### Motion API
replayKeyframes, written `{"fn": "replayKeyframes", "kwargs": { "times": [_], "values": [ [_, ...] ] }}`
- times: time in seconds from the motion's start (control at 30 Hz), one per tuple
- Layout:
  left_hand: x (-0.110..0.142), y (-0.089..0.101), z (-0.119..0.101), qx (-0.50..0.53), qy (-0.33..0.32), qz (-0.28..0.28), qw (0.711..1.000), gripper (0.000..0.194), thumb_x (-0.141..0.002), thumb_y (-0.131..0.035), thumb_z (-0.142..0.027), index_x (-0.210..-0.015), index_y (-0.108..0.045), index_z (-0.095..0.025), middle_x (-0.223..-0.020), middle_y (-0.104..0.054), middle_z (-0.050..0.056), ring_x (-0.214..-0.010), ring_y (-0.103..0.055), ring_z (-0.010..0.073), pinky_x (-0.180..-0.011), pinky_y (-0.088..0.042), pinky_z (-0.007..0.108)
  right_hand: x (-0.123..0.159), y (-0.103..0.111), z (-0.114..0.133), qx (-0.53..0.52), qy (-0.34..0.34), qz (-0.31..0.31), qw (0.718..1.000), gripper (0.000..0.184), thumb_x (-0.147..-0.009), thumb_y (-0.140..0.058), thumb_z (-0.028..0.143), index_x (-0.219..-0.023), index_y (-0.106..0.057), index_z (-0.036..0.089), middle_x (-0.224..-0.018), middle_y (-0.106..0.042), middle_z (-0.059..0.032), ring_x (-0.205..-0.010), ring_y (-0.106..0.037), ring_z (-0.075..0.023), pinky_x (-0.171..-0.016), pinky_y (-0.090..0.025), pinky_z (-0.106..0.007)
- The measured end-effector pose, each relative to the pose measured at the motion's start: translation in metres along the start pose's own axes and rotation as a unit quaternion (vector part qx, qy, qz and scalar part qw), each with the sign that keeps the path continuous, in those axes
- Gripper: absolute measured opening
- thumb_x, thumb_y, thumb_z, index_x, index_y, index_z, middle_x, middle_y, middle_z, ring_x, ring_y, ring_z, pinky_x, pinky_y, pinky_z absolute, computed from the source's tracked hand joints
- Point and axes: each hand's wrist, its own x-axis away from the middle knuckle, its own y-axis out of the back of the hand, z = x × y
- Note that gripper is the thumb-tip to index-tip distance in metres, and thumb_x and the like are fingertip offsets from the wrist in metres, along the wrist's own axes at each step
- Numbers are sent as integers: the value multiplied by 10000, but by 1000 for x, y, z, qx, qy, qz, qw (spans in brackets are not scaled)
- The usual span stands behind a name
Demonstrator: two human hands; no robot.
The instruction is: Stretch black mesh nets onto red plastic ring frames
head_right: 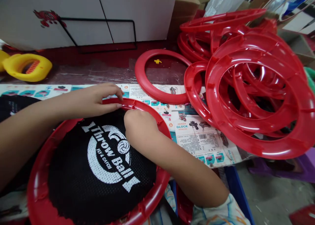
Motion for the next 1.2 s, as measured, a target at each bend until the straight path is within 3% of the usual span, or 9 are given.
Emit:
{"fn": "replayKeyframes", "kwargs": {
  "times": [0.17, 0.3, 0.4, 0.57, 0.77, 0.93, 1.2],
  "values": [
    [-9, -7, 6, 94, -21, 40, 995, 277, -799, -526, -459, -877, -635, -217, -1027, -637, 53, -947, -597, 233, -866, -472, 371, 3, 13, -8, -53, -9, -18, 998, 196, -753, -481, 118, -805, -668, 149, -716, -658, -49, -609, -536, -140, -550, -326, -260],
    [-7, -14, 14, 147, -18, 4, 989, 248, -757, -605, -447, -868, -680, -238, -1130, -639, 50, -1055, -592, 243, -936, -463, 383, 1, 15, -17, -141, 19, -77, 987, 162, -743, -497, 132, -787, -650, 166, -812, -653, -38, -703, -544, -139, -628, -362, -251],
    [-8, -17, 18, 189, 3, -14, 982, 194, -736, -617, -408, -765, -703, -236, -1174, -638, 43, -1074, -601, 242, -940, -469, 369, -3, 12, -22, -215, 11, -85, 973, 88, -733, -535, 153, -784, -602, 177, -816, -650, -12, -713, -550, -133, -637, -376, -245],
    [-9, -18, 14, 206, 25, -38, 978, 186, -739, -599, -390, -707, -685, -228, -1056, -684, 35, -1033, -617, 242, -903, -477, 360, -6, 10, -26, -302, 43, -100, 947, 158, -768, -511, 112, -878, -602, 179, -744, -634, 29, -672, -570, -110, -626, -407, -223],
    [-8, -16, 7, 200, 50, -47, 977, 226, -807, -516, -398, -717, -612, -215, -946, -699, 39, -903, -622, 231, -787, -464, 352, -8, 11, -28, -161, 103, -127, 973, 297, -836, -462, 79, -906, -742, 149, -863, -657, -45, -834, -599, -147, -801, -441, -260],
    [-8, -19, 4, 161, 64, -77, 982, 218, -825, -496, -374, -749, -597, -196, -873, -690, 48, -801, -606, 215, -719, -435, 343, -13, 6, -29, -52, 118, -126, 984, 306, -878, -455, 104, -980, -743, 120, -868, -601, -82, -818, -553, -172, -791, -435, -284],
    [-11, -23, 3, 86, 85, -113, 986, 209, -827, -502, -329, -816, -641, -174, -757, -662, 36, -669, -566, 187, -630, -397, 304, -20, -5, -30, -9, 113, -160, 981, 315, -900, -451, 117, -1009, -744, 151, -826, -538, -67, -764, -490, -167, -733, -396, -283]
  ]
}}
